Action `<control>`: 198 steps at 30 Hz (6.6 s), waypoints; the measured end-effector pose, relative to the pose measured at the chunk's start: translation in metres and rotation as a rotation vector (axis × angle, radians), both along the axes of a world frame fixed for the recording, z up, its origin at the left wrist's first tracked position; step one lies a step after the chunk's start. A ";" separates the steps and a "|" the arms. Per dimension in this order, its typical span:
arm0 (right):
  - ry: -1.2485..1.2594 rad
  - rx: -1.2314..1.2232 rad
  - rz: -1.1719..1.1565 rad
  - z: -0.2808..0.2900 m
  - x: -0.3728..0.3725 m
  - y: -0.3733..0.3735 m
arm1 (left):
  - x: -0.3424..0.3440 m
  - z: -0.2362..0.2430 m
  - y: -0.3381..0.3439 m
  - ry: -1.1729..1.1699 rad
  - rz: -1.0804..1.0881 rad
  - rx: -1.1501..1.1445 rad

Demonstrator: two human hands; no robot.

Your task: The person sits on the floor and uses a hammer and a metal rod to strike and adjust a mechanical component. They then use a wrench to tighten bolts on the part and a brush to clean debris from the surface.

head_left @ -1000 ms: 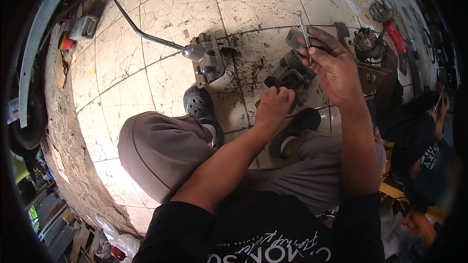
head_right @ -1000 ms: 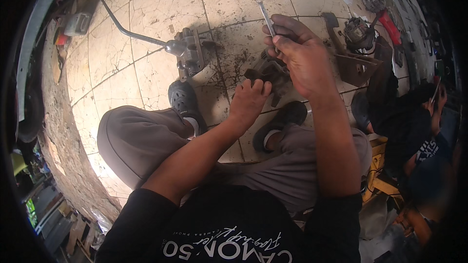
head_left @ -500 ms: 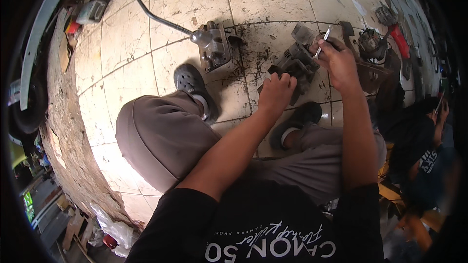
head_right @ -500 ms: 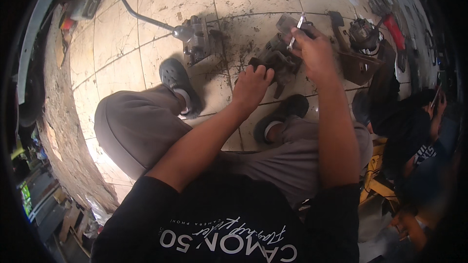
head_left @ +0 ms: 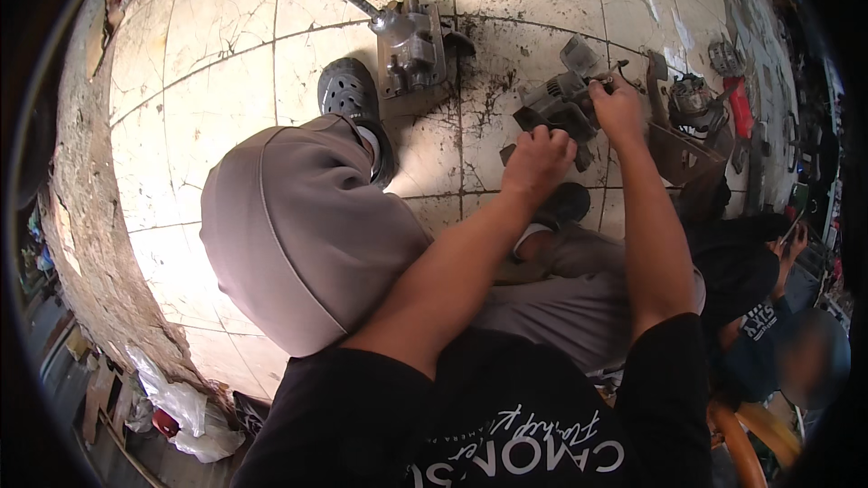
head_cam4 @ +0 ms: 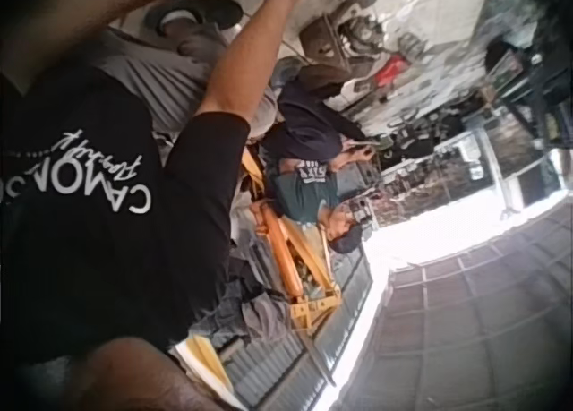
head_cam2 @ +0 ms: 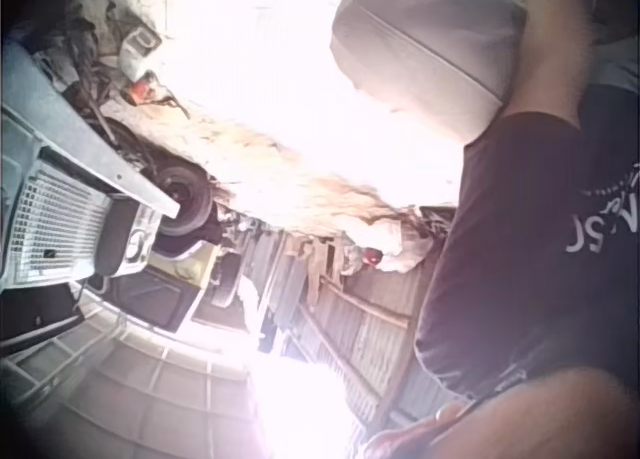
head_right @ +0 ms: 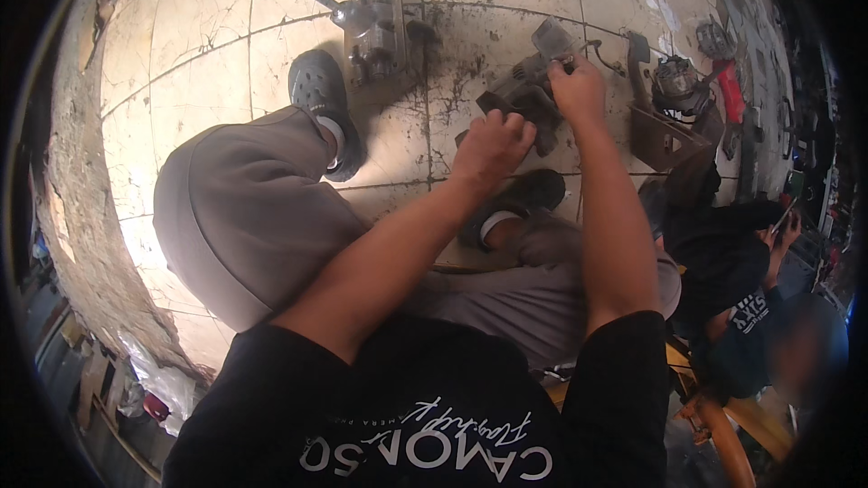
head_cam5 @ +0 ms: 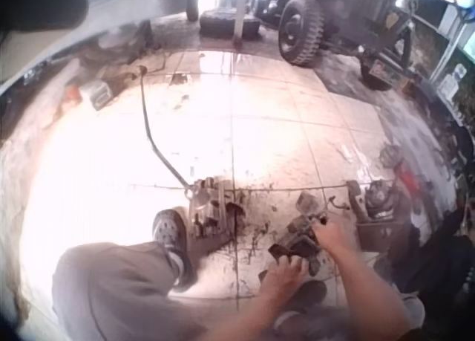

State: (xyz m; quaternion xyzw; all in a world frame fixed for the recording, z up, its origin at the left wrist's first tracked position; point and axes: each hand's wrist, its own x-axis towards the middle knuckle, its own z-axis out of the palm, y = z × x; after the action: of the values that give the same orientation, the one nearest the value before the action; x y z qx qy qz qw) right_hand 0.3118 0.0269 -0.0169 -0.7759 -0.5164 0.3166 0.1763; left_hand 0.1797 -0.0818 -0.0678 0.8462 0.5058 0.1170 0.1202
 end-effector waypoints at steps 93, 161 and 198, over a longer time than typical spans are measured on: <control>0.321 -0.579 -0.067 -0.014 0.055 -0.017 | 0.011 -0.002 0.008 0.033 -0.066 0.107; 0.355 -0.492 -0.216 -0.071 0.130 -0.049 | -0.034 0.008 0.041 0.048 0.003 -0.067; 0.657 -0.713 -0.340 -0.064 0.131 -0.042 | -0.028 0.011 0.040 0.060 0.034 -0.136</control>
State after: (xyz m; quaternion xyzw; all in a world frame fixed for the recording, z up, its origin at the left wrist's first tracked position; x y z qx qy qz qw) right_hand 0.4427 -0.0155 -0.0811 -0.7205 -0.1601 0.6669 0.1025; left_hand 0.1514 -0.0414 -0.0565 0.8303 0.5304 0.0590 0.1603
